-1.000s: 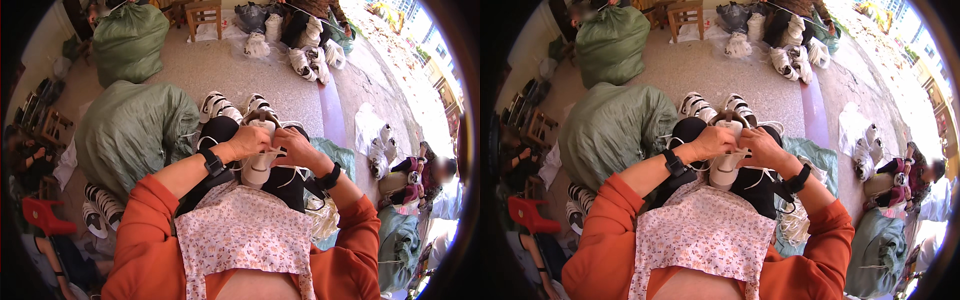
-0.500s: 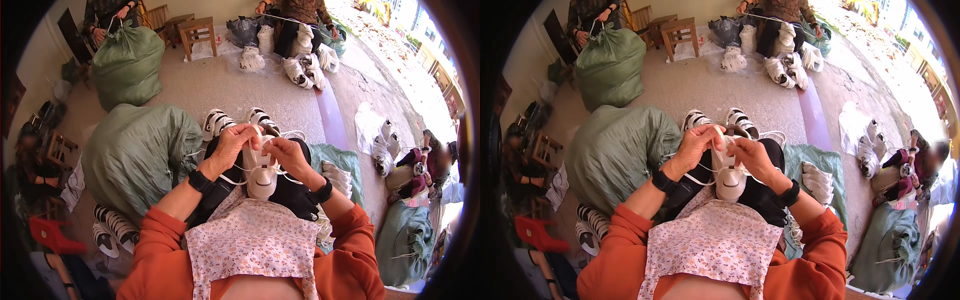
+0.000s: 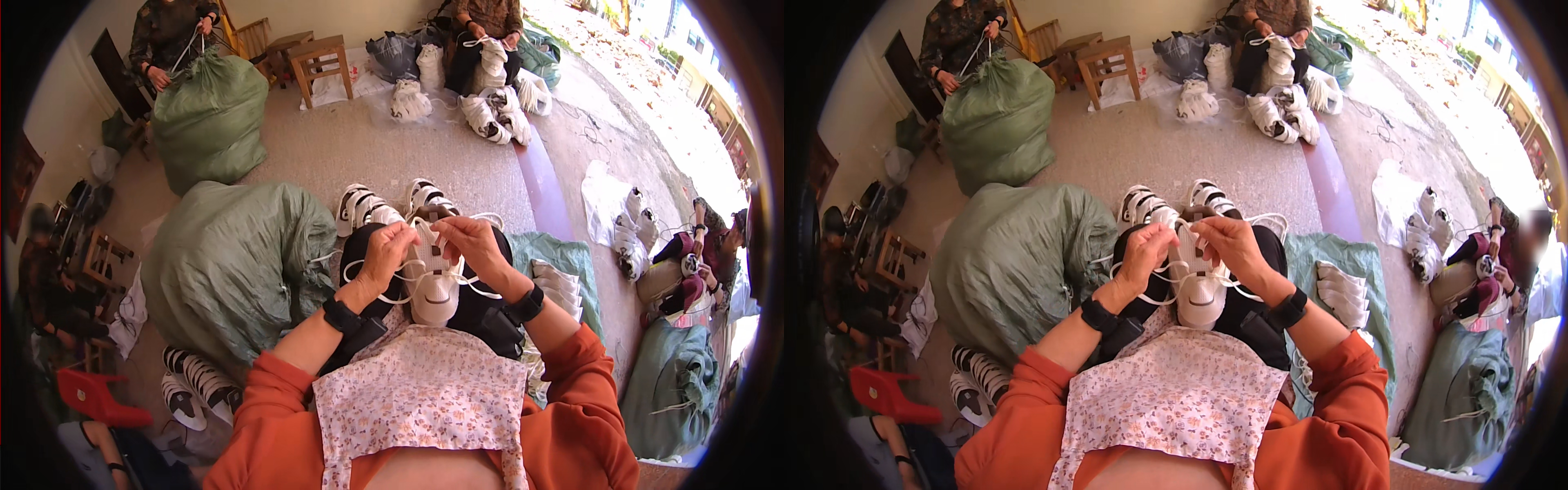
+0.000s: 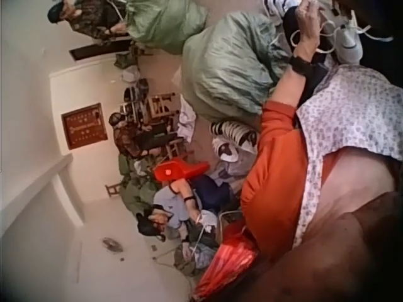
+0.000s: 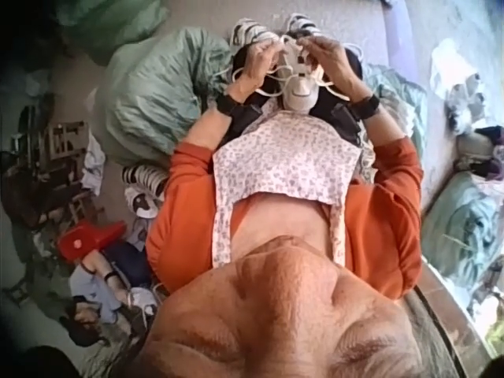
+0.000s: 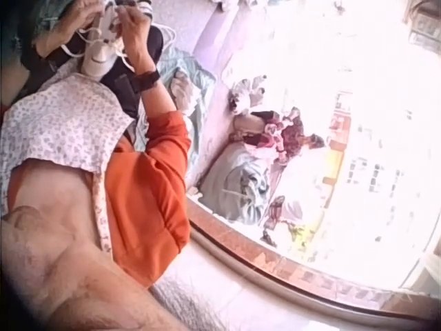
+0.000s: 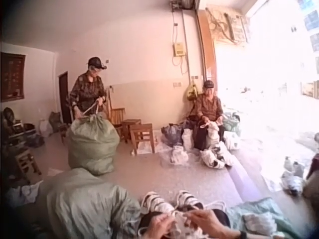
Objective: The recorder is lacing a pair of white shoes while sitting on the floor in a manufacturing or assembly area.
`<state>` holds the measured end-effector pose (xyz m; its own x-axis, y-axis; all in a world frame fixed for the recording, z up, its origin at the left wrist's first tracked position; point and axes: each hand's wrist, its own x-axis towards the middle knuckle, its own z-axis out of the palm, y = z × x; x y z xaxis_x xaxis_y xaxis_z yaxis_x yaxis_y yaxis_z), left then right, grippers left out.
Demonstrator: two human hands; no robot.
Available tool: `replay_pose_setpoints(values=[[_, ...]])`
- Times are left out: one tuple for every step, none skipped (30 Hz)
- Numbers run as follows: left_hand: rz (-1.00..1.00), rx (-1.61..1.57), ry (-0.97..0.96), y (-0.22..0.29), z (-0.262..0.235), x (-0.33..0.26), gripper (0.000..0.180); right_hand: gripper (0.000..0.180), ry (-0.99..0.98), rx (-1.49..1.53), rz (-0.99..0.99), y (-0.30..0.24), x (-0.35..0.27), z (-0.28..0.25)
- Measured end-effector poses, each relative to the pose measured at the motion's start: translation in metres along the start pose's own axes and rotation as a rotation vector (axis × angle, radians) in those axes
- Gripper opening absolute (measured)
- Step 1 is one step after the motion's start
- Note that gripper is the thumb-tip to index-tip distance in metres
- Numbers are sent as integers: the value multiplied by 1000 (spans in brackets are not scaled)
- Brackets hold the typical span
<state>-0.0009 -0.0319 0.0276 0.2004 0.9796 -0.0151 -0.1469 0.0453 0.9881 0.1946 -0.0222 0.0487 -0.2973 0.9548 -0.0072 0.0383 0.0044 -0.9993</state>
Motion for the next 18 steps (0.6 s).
replay_pose_setpoints(values=[[14,24,5,-1,-1,1,26,22,-23,61,36,-1,0,-1],[94,183,31,-2,-1,4,25,23,-38,93,43,-2,2,-2],[78,178,29,-8,3,2,25,24,-53,125,49,-5,3,-2],[266,297,-25,-13,10,5,23,25,-53,140,27,-13,5,-2],[455,413,-80,-16,14,5,22,25,-29,134,-7,-16,8,-4],[227,488,-179,-18,15,1,19,26,-43,158,-7,-19,12,-7],[222,489,-181,-24,17,-1,19,26,-61,182,-12,-21,14,-8],[305,539,-185,-32,21,-1,18,26,-59,185,-9,-23,15,-10],[389,588,-190,-37,23,0,18,25,-92,121,5,-24,16,-13],[376,621,-206,-38,23,0,16,25,-120,56,24,-25,16,-17],[371,618,-206,-38,23,1,16,25,-120,57,30,-36,15,-18],[383,641,-228,-37,21,1,16,25,-35,127,-60,-52,14,-21],[398,667,-249,-36,21,1,16,24,49,197,-153,-70,14,-24],[399,668,-248,-34,21,1,16,24,88,281,-274,-85,19,-34],[344,642,-267,-30,21,1,17,24,129,364,-396,-99,22,-45],[292,619,-286,-26,21,3,19,25,132,378,-400,-108,20,-55],[301,623,-287,-22,21,3,19,25,133,393,-405,-114,19,-60],[235,562,-261,-18,21,0,18,26,179,357,-332,-110,18,-57]])
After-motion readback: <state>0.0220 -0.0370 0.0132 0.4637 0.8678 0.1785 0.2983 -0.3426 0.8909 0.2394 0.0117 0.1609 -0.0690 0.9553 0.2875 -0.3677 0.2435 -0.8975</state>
